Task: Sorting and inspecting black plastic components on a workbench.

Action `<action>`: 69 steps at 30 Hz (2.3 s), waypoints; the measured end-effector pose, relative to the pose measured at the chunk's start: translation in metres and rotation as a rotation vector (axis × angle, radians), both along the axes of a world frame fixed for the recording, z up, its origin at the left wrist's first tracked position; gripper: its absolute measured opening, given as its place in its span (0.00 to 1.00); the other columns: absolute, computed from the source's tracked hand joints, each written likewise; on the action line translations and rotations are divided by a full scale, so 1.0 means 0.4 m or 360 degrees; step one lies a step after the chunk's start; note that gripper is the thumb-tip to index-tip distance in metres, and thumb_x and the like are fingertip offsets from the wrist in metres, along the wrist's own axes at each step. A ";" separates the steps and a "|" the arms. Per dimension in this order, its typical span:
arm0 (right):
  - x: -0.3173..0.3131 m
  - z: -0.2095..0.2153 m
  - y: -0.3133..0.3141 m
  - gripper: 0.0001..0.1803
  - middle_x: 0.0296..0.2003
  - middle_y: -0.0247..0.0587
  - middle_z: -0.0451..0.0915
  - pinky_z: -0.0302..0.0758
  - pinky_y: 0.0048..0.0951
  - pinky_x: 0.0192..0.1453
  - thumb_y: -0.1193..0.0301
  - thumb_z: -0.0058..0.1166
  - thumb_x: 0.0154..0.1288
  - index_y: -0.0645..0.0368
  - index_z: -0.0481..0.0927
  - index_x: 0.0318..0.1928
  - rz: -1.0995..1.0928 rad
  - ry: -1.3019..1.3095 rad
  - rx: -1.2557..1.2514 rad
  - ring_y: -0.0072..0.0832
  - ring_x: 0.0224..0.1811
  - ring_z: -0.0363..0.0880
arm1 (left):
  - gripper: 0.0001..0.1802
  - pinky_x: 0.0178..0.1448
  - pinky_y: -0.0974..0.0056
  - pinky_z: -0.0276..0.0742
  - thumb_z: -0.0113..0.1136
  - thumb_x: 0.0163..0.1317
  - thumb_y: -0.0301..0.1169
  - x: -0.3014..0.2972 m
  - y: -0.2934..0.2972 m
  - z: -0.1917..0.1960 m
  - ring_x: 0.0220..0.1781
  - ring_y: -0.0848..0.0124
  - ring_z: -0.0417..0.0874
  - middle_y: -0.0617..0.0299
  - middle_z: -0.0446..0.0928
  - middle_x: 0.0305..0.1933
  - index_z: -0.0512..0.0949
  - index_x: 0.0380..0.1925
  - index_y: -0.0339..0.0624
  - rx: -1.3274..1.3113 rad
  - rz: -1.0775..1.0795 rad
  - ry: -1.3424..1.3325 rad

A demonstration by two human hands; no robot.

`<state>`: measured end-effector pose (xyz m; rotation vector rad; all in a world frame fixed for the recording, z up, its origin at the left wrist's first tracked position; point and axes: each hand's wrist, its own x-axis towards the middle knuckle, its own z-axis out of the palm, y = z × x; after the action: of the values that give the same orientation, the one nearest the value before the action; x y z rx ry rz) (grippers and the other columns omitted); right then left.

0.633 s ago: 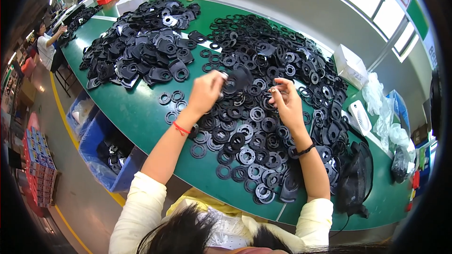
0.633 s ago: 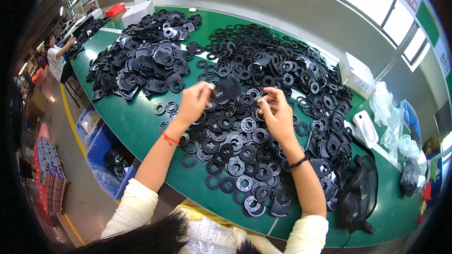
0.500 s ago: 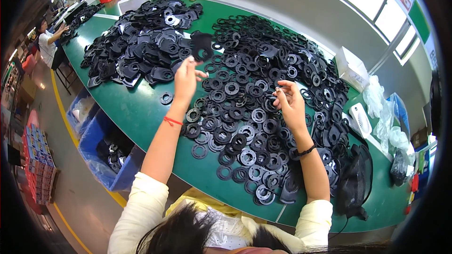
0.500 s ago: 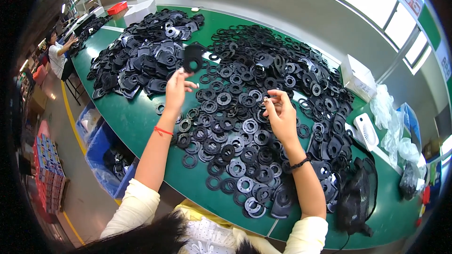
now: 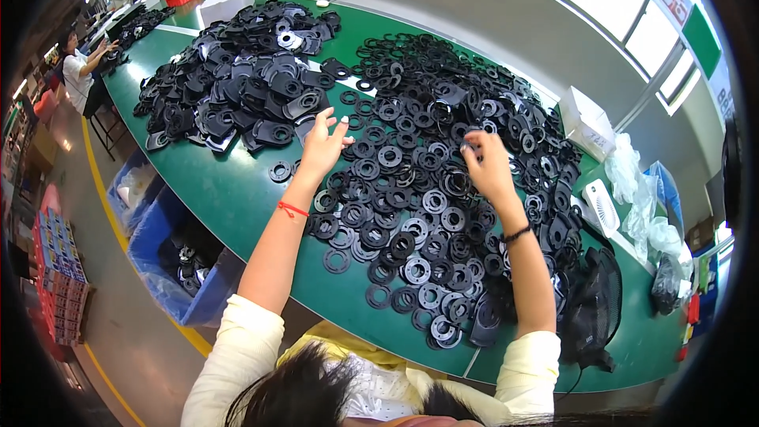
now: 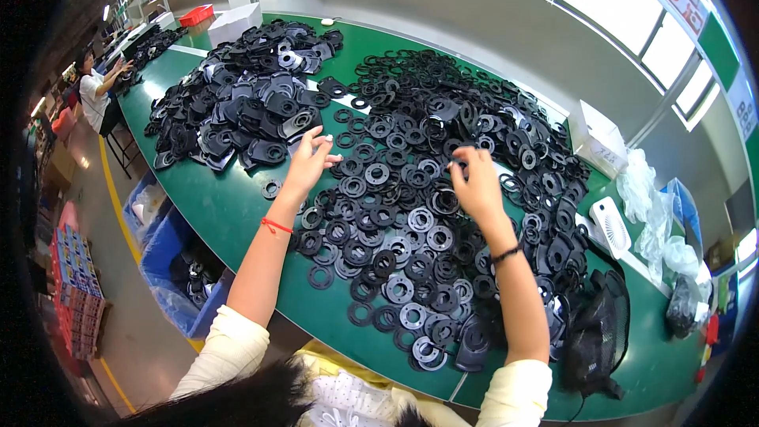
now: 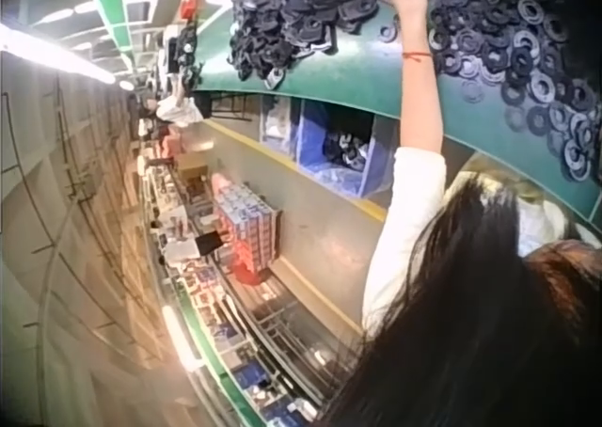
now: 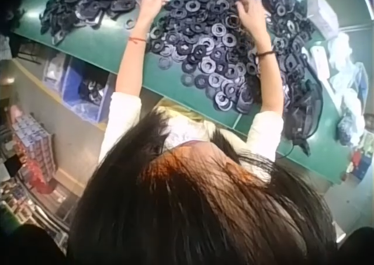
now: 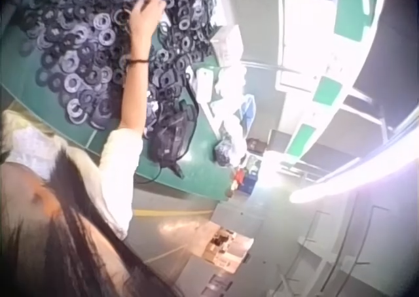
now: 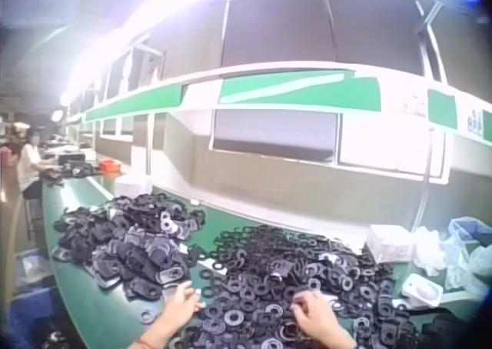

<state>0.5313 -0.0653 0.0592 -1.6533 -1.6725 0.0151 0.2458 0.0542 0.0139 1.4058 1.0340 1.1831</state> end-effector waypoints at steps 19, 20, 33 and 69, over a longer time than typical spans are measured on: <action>0.189 -0.028 0.300 0.37 0.37 0.44 0.79 0.75 0.28 0.44 0.52 0.69 0.43 0.65 0.75 0.50 -0.0356 0.0493 -0.0139 0.29 0.37 0.78 | 0.15 0.40 0.68 0.77 0.54 0.61 0.27 0.019 -0.045 0.032 0.36 0.70 0.82 0.53 0.74 0.48 0.71 0.48 0.36 0.0450 0.0046 0.0382; 0.181 -0.019 0.295 0.36 0.35 0.43 0.80 0.75 0.27 0.43 0.51 0.69 0.43 0.64 0.76 0.48 -0.0439 0.0436 -0.0033 0.29 0.35 0.79 | 0.14 0.40 0.69 0.77 0.54 0.61 0.26 0.020 -0.047 0.036 0.37 0.71 0.82 0.55 0.74 0.46 0.72 0.47 0.35 0.0462 0.0054 0.0346; -0.191 0.102 0.199 0.15 0.22 0.34 0.76 0.72 0.21 0.25 0.62 0.58 0.60 0.63 0.74 0.32 0.0662 0.0624 -0.0602 0.19 0.21 0.76 | 0.17 0.43 0.71 0.77 0.60 0.60 0.30 0.060 -0.074 0.038 0.42 0.73 0.80 0.55 0.75 0.42 0.67 0.44 0.34 0.0271 -0.0295 -0.0140; -0.078 0.090 0.189 0.07 0.29 0.27 0.74 0.69 0.16 0.33 0.70 0.56 0.61 0.58 0.73 0.36 0.0908 0.1148 -0.0737 0.14 0.28 0.71 | 0.27 0.47 0.67 0.78 0.57 0.58 0.24 0.050 -0.094 0.055 0.43 0.69 0.80 0.56 0.75 0.46 0.61 0.58 0.35 -0.0437 -0.0691 -0.0544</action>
<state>0.5001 0.0101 0.0952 -1.1773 -1.5427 1.2039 0.2657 0.0165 0.0361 1.0913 0.5852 0.8804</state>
